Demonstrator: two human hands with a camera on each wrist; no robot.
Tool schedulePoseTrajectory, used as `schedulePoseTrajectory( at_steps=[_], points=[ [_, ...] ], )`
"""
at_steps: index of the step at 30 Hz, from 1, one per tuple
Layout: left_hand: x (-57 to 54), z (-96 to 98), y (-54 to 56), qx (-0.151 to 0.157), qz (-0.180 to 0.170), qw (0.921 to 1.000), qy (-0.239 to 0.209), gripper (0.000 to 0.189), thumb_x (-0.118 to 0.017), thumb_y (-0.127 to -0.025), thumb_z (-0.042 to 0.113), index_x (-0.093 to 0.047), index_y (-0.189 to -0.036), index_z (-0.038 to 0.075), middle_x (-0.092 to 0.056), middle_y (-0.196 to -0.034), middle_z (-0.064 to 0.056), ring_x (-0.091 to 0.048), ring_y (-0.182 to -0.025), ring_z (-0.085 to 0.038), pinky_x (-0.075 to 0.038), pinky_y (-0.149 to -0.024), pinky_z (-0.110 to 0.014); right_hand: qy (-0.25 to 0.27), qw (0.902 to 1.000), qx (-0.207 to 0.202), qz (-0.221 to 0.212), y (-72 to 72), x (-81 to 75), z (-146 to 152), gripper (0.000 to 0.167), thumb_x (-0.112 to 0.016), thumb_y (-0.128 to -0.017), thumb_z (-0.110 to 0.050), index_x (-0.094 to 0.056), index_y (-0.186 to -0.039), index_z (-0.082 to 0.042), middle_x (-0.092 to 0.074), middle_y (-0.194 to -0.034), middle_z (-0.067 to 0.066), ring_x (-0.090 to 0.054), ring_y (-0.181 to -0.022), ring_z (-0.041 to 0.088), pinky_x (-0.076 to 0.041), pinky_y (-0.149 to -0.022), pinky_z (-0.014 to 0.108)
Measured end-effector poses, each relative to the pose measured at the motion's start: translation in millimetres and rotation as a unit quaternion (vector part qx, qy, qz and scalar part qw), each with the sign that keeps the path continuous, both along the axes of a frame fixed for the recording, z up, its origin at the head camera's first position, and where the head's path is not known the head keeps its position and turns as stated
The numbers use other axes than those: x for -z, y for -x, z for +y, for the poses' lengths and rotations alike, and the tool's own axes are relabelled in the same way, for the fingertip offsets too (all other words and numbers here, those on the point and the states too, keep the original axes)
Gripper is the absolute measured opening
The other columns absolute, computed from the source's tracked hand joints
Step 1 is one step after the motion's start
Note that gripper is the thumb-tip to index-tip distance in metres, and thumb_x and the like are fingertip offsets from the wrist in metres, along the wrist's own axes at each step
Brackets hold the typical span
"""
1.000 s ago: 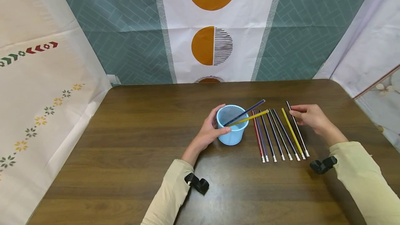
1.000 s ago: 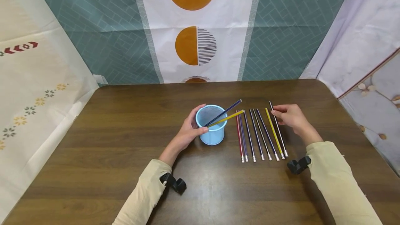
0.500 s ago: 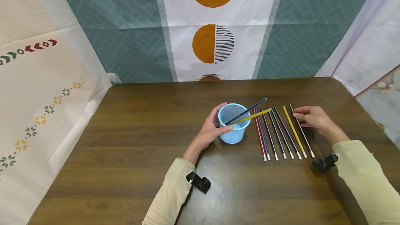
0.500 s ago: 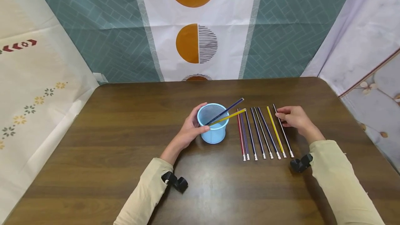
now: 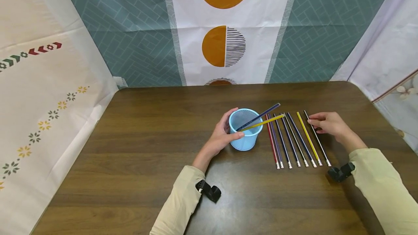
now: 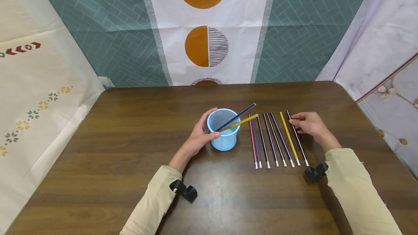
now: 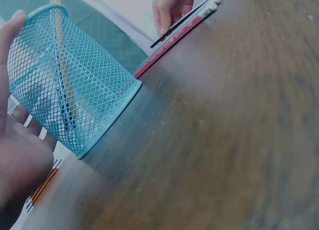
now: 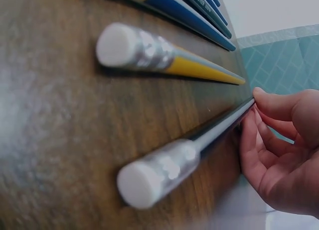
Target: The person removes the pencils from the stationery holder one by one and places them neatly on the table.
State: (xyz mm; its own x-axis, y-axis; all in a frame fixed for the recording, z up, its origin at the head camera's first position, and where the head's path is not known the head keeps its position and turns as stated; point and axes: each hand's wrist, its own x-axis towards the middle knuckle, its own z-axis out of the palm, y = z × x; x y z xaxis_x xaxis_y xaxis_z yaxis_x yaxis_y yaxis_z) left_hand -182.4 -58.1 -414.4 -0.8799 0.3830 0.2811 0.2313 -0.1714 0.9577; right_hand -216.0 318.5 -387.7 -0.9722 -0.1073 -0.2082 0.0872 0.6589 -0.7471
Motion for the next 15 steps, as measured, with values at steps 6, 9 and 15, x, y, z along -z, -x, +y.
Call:
schedulePoseTrajectory(
  at_steps=[6, 9, 15],
  points=[
    [-1.1, 0.4, 0.8, 0.000, 0.006, 1.0000, -0.004, 0.080, -0.071, -0.080, -0.001, -0.030, -0.148, 0.002, -0.046, -0.135, -0.020, -0.044, -0.124, -0.026, -0.033, -0.105, -0.037, -0.014, 0.9997, 0.005, 0.017, -0.4, -0.4, 0.2, 0.044, -0.056, -0.098, -0.019, -0.052, -0.122, 0.018, -0.062, -0.090, 0.009, -0.054, -0.075, 0.010, -0.052, -0.061, 0.026],
    [-1.3, 0.0, 0.6, 0.000, 0.005, 1.0000, -0.004, 0.079, -0.071, -0.081, -0.002, -0.030, -0.148, 0.001, -0.046, -0.135, -0.021, -0.044, -0.124, -0.026, -0.032, -0.105, -0.037, -0.016, 0.9997, 0.005, 0.017, -0.9, -0.7, -0.6, 0.044, -0.057, -0.098, -0.019, -0.053, -0.122, 0.018, -0.062, -0.089, 0.009, -0.054, -0.074, 0.010, -0.052, -0.061, 0.026],
    [-0.6, -0.4, -1.3, 0.002, 0.004, 1.0000, -0.003, 0.078, -0.070, -0.081, -0.003, -0.031, -0.148, 0.003, -0.045, -0.136, -0.023, -0.043, -0.125, -0.030, -0.032, -0.106, -0.040, -0.018, 0.9997, 0.010, 0.012, -1.7, 0.3, -0.5, 0.046, -0.058, -0.098, -0.020, -0.053, -0.121, 0.019, -0.064, -0.089, 0.008, -0.056, -0.072, 0.010, -0.052, -0.060, 0.026]
  ],
)
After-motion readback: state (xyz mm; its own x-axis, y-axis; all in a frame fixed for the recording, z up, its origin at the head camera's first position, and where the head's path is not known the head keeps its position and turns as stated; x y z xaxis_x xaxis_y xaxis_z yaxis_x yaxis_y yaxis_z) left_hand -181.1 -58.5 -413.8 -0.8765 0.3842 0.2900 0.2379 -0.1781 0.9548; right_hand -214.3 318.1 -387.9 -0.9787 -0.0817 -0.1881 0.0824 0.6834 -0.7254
